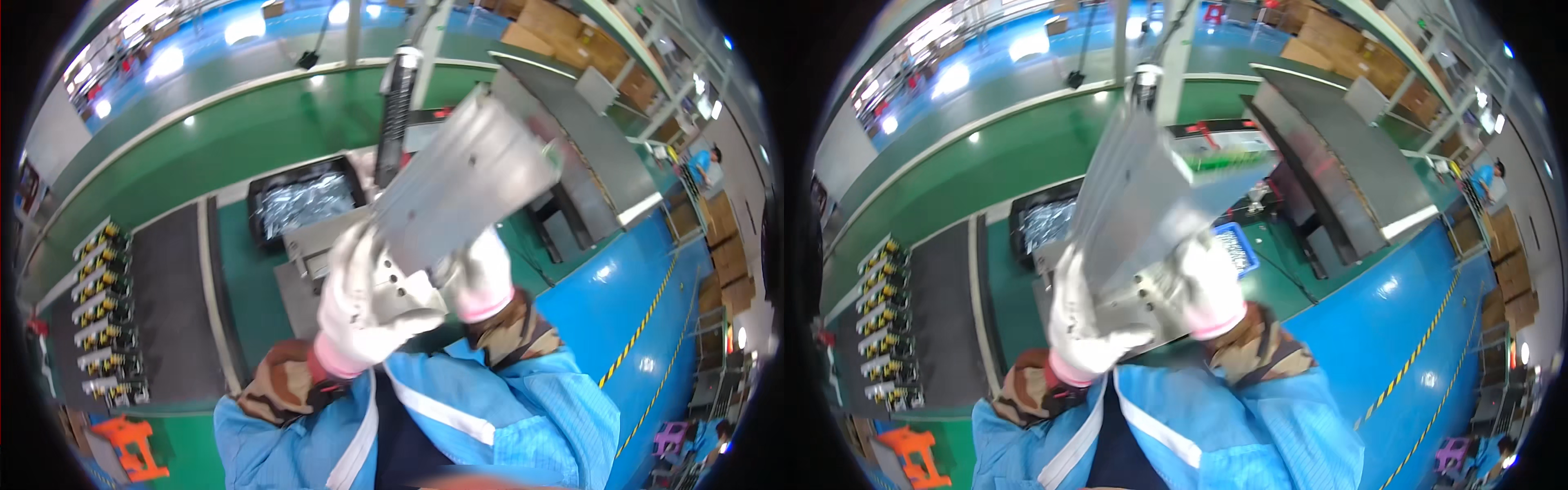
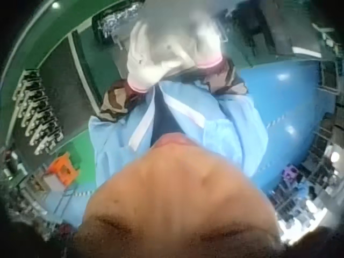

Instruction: Assembling electronic components into metal housings using an electric screwdriver.

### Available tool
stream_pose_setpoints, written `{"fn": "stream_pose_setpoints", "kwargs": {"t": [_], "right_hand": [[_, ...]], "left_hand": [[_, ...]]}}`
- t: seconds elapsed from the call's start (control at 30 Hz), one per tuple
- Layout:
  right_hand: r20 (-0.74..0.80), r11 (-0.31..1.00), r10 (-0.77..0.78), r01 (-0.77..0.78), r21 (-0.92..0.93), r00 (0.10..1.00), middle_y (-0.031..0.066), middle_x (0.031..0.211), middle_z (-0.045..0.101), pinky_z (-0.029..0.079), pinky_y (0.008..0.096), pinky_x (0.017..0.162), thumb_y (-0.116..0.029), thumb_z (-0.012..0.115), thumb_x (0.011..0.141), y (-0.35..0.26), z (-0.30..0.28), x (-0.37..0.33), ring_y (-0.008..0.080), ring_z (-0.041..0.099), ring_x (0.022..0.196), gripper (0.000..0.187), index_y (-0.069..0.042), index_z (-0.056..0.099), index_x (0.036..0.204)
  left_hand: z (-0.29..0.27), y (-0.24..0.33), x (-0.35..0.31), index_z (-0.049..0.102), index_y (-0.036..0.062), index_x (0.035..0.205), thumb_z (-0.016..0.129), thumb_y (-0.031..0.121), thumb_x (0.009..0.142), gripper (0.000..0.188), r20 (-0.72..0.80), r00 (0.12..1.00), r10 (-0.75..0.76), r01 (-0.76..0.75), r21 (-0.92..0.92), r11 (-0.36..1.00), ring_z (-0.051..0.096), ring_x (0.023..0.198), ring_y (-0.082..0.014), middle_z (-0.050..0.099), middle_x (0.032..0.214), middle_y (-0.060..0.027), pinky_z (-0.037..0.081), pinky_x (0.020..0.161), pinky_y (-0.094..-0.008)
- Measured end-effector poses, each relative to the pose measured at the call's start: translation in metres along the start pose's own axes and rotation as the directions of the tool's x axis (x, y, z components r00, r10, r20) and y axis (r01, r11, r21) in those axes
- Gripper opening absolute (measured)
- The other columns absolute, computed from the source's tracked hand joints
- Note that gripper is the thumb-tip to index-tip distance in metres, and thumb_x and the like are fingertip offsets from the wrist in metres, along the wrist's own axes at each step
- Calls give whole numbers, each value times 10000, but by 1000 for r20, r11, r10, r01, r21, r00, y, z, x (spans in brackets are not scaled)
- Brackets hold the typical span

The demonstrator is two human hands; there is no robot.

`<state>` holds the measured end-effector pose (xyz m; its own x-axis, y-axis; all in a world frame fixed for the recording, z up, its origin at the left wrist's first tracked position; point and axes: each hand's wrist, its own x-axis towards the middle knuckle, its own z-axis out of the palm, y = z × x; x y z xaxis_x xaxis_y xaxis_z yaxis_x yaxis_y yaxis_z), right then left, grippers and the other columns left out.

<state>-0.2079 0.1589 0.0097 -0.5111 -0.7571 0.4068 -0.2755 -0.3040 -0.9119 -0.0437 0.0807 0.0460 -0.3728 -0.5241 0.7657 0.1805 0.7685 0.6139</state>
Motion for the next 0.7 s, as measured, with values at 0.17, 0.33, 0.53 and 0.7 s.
{"fn": "stream_pose_setpoints", "kwargs": {"t": [0.17, 0.33, 0.53, 0.7], "right_hand": [[287, 512, 217, -359, 780, 933, 92, 1161, 555, 453, 304, 887, -43, 694, 748, 16, 77, -46, 175, 525, 1081, 640, -28, 390, 1311], [555, 890, 416, -448, -86, 721, 82, 1174, 549, 425, 314, 928, -178, 739, 756, 10, 28, -33, 159, 524, 1071, 663, 5, 407, 1301], [445, 914, 126, 71, -400, 886, 200, 1184, 540, 446, 363, 895, -363, 666, 795, 14, 16, -48, 335, 546, 1082, 609, 12, 465, 1231], [479, 838, 117, 172, -517, 870, 185, 1032, 572, 476, 379, 782, -277, 640, 813, 22, 17, -58, 349, 579, 915, 440, 24, 491, 1097]], "left_hand": [[-24, -24, -69, 531, -36, 1138, 717, 74, 728, 463, 36, 885, -465, 451, -319, 834, 608, 959, -202, 616, 1056, -125, 472, 836, -307], [-67, -27, -95, 511, -49, 1135, 629, 94, 794, 388, 223, 758, -613, 643, -414, 644, 594, 911, -166, 614, 991, -82, 454, 824, -268], [-70, -60, -108, 531, 5, 1115, 621, 72, 731, 399, 256, 776, -576, 579, 73, 812, 603, 846, -338, 602, 958, -162, 479, 738, -322], [-55, -61, -111, 526, 15, 1123, 630, 136, 766, 391, 331, 714, -617, 611, 136, 780, 592, 896, -359, 603, 983, -165, 479, 763, -343]]}}
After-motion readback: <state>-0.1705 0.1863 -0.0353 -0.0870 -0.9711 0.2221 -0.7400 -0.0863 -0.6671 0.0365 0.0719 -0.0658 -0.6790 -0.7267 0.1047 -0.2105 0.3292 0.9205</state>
